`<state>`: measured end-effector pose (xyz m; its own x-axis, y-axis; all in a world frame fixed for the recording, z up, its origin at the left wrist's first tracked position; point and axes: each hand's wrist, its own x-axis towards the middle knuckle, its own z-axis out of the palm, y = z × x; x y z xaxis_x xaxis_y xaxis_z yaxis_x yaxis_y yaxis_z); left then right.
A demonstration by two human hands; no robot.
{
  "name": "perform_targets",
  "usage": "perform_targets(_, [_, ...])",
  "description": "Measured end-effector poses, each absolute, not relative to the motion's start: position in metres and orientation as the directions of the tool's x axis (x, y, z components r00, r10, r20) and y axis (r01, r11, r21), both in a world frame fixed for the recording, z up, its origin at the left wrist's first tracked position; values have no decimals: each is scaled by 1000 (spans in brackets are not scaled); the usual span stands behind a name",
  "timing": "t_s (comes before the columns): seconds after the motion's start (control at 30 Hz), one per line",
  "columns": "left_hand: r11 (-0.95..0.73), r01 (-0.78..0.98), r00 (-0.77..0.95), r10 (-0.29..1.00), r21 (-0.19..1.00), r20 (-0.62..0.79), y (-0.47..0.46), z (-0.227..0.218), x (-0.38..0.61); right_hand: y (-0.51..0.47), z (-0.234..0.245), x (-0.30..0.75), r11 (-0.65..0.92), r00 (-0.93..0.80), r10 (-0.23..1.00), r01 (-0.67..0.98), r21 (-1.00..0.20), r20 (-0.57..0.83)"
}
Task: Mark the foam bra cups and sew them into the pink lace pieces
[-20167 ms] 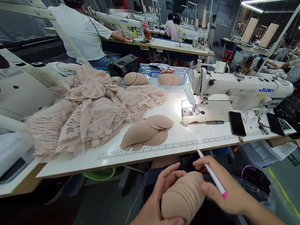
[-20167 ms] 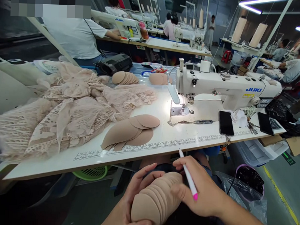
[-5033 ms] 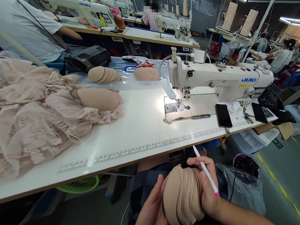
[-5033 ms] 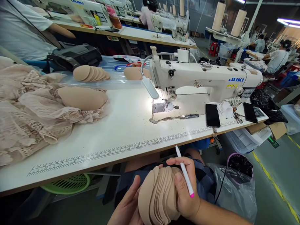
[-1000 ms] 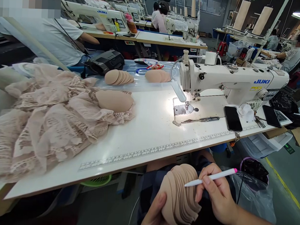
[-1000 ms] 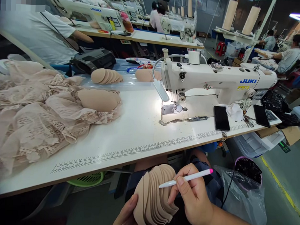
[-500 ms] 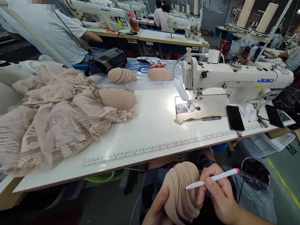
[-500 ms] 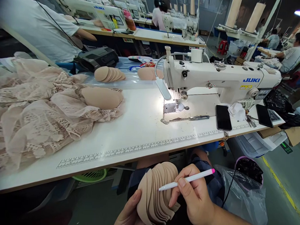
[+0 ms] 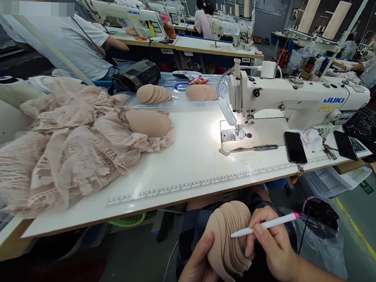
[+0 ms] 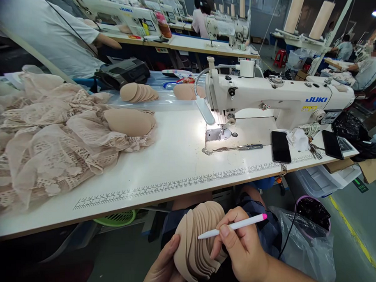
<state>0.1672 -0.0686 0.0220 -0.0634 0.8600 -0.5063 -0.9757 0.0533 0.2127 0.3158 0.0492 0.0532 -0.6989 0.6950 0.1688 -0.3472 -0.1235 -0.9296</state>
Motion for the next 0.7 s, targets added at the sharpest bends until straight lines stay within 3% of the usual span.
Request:
perform_targets(0.53, [25, -962, -142, 802, 270, -580, -66, 20, 169, 49, 54, 317, -104, -706, 676, -373, -922, 210])
perform_targets(0.7, [26, -949, -154, 830, 313, -535, -62, 29, 173, 48, 55, 316, -47, -729, 658, -288, -956, 187])
